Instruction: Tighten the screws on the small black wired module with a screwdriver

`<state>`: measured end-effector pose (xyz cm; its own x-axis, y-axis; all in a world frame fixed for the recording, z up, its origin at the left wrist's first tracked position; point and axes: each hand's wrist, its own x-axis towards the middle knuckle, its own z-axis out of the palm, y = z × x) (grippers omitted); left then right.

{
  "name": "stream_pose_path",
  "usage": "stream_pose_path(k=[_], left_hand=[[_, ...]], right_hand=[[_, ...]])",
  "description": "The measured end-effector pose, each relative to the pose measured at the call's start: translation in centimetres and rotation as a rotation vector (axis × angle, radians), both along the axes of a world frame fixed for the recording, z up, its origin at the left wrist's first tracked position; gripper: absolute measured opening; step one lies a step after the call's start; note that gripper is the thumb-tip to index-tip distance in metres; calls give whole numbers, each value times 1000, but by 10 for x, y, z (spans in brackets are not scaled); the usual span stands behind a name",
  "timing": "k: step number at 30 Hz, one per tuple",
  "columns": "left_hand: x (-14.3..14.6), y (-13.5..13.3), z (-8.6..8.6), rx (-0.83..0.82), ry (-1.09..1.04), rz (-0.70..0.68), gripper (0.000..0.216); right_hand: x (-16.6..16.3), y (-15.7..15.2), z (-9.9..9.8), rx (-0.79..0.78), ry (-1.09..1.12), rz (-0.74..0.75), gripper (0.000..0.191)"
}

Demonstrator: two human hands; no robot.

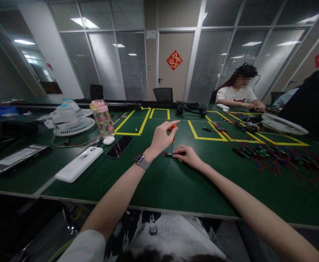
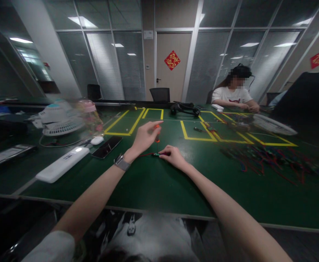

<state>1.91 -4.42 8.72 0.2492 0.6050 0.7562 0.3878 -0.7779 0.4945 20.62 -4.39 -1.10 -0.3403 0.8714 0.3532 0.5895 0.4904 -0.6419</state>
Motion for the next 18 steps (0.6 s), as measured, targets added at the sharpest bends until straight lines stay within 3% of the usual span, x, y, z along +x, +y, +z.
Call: stream_pose_path(k=[7,13,18], left_hand=[[-3,3,1,9,-10,91,13],[-3,3,2,-70,-51,-81,19],[0,-2,-1,56,33,114,10]], right_hand=[[0,0,0,2,1,3,16],[0,1,-1,6,6,6,16],[-1,-1,0,6,14,-5,15]])
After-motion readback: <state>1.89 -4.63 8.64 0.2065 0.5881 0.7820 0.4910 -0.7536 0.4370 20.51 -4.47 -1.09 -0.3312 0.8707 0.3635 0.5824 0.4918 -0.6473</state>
